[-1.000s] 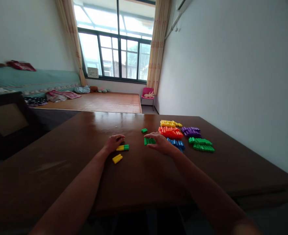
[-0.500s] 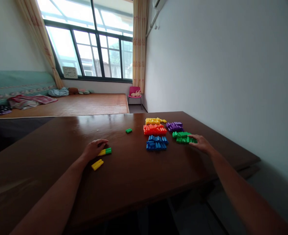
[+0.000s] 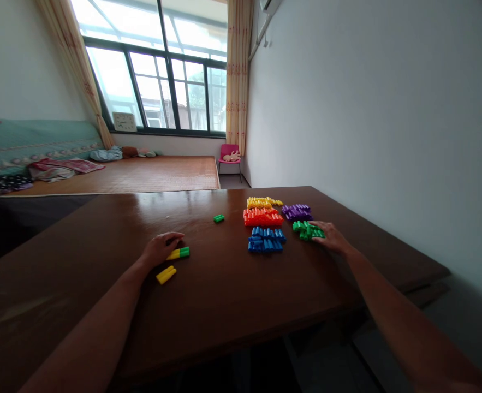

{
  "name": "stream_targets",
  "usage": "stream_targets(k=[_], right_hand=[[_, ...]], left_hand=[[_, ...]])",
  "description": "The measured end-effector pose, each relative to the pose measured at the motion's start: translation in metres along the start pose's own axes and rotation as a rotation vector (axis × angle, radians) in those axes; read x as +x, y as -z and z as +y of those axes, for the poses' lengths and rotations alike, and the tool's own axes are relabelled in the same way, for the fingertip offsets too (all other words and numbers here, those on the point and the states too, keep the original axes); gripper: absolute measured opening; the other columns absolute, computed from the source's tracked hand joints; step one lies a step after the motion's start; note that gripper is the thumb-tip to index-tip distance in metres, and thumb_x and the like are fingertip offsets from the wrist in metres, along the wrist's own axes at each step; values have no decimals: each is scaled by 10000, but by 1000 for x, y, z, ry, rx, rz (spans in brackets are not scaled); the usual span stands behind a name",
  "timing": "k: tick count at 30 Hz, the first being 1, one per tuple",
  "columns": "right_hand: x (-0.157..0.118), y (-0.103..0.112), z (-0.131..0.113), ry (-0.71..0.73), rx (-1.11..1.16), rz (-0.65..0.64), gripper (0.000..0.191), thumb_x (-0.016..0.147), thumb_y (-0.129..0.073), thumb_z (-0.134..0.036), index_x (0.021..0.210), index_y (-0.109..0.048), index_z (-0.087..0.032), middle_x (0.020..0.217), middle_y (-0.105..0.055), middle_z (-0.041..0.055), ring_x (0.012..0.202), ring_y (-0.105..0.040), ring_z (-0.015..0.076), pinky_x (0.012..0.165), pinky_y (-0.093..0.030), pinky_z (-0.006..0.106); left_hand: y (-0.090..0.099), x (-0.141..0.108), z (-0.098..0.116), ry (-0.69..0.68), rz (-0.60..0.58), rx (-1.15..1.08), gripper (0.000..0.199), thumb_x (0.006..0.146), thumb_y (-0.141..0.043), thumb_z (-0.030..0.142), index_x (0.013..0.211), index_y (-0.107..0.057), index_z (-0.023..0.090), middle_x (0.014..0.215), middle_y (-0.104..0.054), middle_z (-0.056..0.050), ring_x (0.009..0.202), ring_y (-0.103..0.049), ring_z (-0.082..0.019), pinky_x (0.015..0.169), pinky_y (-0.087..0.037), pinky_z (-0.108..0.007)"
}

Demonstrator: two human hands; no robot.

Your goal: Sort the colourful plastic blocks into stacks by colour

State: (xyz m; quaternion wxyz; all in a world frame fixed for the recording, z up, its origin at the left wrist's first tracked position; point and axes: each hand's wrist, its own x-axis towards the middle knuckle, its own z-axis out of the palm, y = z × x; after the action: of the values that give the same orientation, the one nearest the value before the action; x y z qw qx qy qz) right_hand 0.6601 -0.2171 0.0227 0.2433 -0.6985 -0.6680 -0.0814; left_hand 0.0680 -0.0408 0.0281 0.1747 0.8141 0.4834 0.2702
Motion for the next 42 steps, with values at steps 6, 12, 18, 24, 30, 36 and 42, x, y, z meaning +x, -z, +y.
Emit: stream_targets(k=[6, 12, 18, 24, 30, 36, 42], right_hand=[[-5, -2, -2, 23, 47, 17, 311, 754, -576, -339, 1013, -722, -246, 1114, -703, 71, 1096, -613, 271, 1009, -431, 452], [-4, -9, -6, -19, 9, 27, 327, 757, -585, -384, 1021, -727, -252, 1093, -704, 79, 1080, -601, 286, 971, -456, 456], [-9, -8, 1, -39, 1, 79, 395, 729, -595, -410, 1071, -701, -242, 1138, -688, 84, 1090, -597, 293, 967, -452, 454], [-11, -8, 5, -3, -50, 143, 441, 796, -484, -474, 1071, -677, -189, 1101, -689, 135, 1028, -621, 318, 921, -453, 485], [8, -6, -100, 190, 47, 221, 379, 884, -451, -412, 1126, -641, -191, 1135, -669, 115, 1067, -588, 283, 950, -437, 448], [15, -49, -245, 468, 278, -56, 303, 888, -495, -284, 1159, -626, -247, 1196, -647, 67, 1124, -561, 236, 993, -441, 426], [62, -126, -317, 379, 182, -192, 487, 861, -526, -242, 1334, -506, -128, 1375, -523, 151, 1297, -427, 257, 1083, -352, 413]], left_hand=[[0, -1, 1, -11, 7, 23, 445, 769, -481, 484, 1035, -724, 223, 961, -755, -26, 901, -688, -239, 789, -527, -297], [1, -4, 6, -7, 22, 8, 423, 754, -505, 473, 1007, -730, 220, 962, -756, -28, 915, -685, -246, 801, -529, -312], [0, -2, 5, -17, -3, 14, 414, 778, -499, 447, 1032, -722, 208, 976, -751, -31, 894, -684, -225, 798, -525, -293], [6, -5, 8, -30, 32, 99, 405, 837, -463, 435, 1040, -724, 202, 963, -741, -40, 830, -658, -191, 750, -492, -256], [32, -12, 19, -9, -257, 82, 448, 815, -532, 512, 1023, -731, 169, 881, -727, -36, 789, -633, -185, 679, -449, -230], [21, -17, 22, -87, -357, 74, 472, 685, -709, 374, 1126, -700, 207, 975, -705, -36, 870, -622, -201, 754, -462, -245], [-10, -13, 22, -322, -147, 19, 364, 766, -613, 202, 1119, -701, 202, 1102, -687, -63, 1021, -607, -207, 935, -441, -286]])
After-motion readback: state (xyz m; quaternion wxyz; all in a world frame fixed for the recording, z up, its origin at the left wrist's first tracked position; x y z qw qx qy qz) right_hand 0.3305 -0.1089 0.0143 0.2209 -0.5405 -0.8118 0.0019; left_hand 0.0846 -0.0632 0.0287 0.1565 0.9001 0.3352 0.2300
